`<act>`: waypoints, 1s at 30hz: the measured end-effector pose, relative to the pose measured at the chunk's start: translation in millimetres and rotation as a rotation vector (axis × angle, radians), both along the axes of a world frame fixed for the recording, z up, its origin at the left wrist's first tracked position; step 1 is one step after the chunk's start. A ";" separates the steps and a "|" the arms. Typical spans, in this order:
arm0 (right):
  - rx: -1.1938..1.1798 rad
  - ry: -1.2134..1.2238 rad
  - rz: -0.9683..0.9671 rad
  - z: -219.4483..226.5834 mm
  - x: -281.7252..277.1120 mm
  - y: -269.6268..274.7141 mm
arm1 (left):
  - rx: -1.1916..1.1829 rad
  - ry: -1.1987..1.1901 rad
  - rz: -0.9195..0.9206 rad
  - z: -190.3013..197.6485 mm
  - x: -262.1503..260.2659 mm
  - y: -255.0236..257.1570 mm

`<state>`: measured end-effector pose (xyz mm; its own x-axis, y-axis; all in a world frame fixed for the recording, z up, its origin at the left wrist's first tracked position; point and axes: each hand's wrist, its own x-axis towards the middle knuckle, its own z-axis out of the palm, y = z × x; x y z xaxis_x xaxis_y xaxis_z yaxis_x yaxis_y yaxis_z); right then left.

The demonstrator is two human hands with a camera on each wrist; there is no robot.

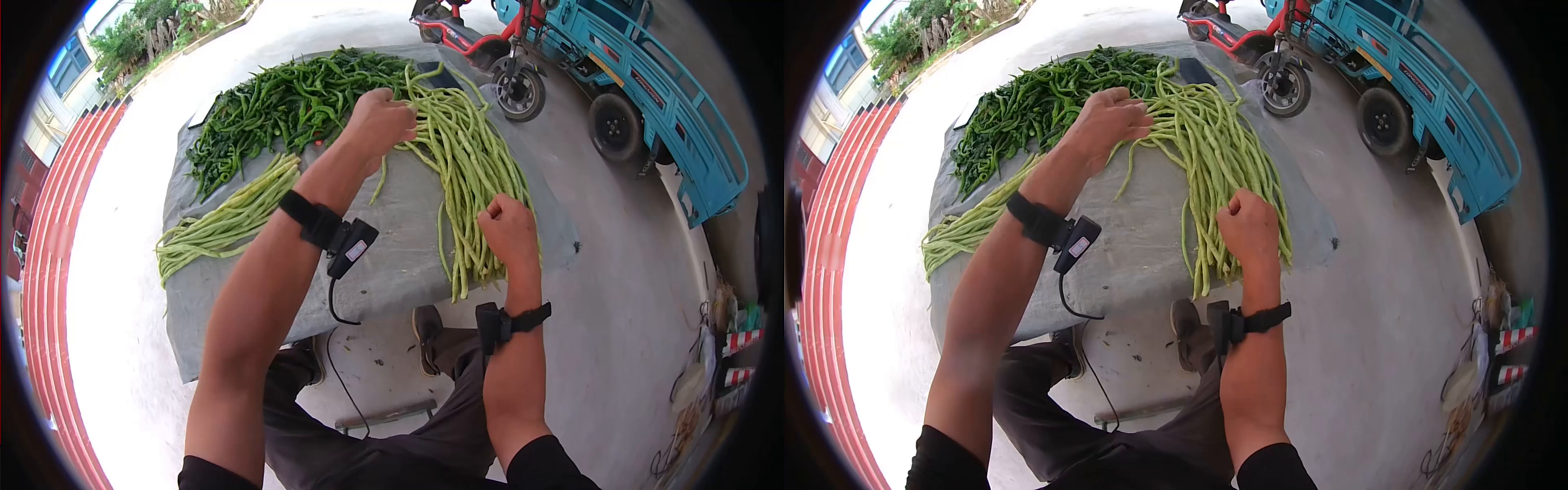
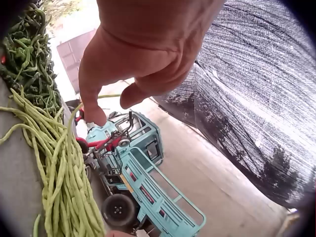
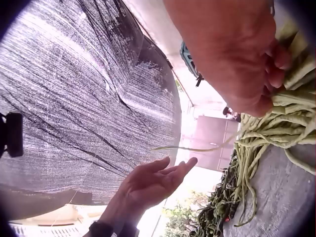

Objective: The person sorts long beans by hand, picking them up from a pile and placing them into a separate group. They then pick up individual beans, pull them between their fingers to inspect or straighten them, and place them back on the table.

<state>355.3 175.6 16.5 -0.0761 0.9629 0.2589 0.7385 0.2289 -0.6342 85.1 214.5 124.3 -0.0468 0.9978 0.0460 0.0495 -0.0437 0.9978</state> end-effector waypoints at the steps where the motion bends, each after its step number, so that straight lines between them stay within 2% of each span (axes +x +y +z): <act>1: 0.004 -0.022 -0.010 -1.6 1.4 -0.4 | -0.016 -0.031 0.014 -12.6 -3.6 -6.1; 9: -0.030 -0.170 -0.068 8.7 -11.4 -5.5 | -0.168 -0.132 0.103 -73.8 -39.4 -102.2; 14: -0.004 -0.242 -0.083 6.5 -18.2 -7.5 | -0.192 -0.038 0.074 -115.7 -62.1 -148.3; 17: -0.001 -0.259 -0.049 -1.1 -22.9 -2.9 | -0.067 0.255 0.190 -142.1 -82.5 -165.6; 20: -0.003 -0.201 -0.037 4.6 -38.4 -6.7 | 0.190 0.617 0.480 -145.7 -95.5 -182.6; 23: 0.007 -0.150 0.007 6.7 -57.4 -7.7 | 0.353 0.893 0.691 -146.2 -114.2 -189.9; 26: 0.017 -0.076 0.115 12.2 -81.3 -15.1 | 0.266 1.067 0.723 -137.3 -126.1 -195.3; 30: -0.020 0.001 0.208 14.9 -110.6 -21.2 | 0.090 1.210 0.675 -139.4 -140.8 -198.7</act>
<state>244.7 154.3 31.3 -0.2734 0.9314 0.2401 0.6761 0.3637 -0.6408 -55.7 15.8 -15.1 -0.3988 0.7899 0.4659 0.9090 0.2733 0.3147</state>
